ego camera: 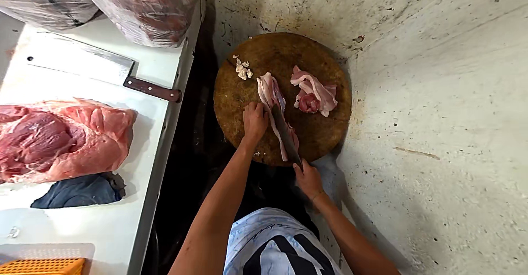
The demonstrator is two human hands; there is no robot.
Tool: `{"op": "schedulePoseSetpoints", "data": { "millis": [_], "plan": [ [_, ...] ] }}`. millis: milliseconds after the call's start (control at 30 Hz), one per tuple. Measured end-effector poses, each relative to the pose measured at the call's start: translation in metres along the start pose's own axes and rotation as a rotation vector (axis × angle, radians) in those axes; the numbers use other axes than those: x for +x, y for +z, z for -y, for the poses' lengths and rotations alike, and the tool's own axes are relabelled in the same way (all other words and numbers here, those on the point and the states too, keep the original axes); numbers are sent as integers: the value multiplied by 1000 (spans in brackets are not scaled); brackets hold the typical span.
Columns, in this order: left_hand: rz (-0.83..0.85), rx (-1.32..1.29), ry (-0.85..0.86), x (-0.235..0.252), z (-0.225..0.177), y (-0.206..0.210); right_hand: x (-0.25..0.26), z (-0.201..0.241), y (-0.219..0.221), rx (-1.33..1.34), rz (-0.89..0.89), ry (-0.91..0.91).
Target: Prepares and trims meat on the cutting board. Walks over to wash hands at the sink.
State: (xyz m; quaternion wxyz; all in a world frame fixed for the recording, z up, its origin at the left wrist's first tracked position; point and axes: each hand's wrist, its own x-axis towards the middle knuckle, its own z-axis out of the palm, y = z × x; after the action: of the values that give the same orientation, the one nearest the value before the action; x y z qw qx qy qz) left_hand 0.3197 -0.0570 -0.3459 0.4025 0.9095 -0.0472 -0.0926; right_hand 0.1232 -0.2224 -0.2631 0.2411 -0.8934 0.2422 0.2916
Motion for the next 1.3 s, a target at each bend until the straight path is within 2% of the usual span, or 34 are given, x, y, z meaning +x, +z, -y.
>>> {"op": "schedulePoseSetpoints", "data": {
  "millis": [100,233,400,500,600,700,767,900,967,1000,1100,1133,1200,1300],
  "plan": [
    [15,45,-26,5,-3,0,4,-17,3,89,-84,-97],
    [52,46,-45,8,-3,-5,8,-20,-4,139,-49,-87],
    [160,115,-65,20,-5,-22,-17,-33,20,305,-465,-262],
    [195,272,9,33,-8,-38,-26,-40,24,388,-586,-265],
    [213,425,295,55,-8,-46,-36,-46,19,404,-539,-193],
    [401,627,605,85,-15,-47,-54,-45,14,383,-523,-175],
    [519,756,709,102,-20,-45,-69,-36,10,394,-534,-173],
    [696,898,729,123,-28,-40,-96,-22,7,410,-591,-192],
    [735,921,730,127,-33,-42,-99,-26,21,349,-537,-144],
    [754,933,727,127,-36,-44,-99,-31,28,274,-441,-81],
    [776,948,767,130,-41,-44,-80,-39,26,95,95,260],
    [784,935,804,130,-41,-44,-77,-39,25,83,154,308],
    [814,940,862,131,-39,-43,-77,-38,22,83,160,310],
    [807,937,917,133,-42,-40,-91,-63,32,160,-21,181]
  ]
}}
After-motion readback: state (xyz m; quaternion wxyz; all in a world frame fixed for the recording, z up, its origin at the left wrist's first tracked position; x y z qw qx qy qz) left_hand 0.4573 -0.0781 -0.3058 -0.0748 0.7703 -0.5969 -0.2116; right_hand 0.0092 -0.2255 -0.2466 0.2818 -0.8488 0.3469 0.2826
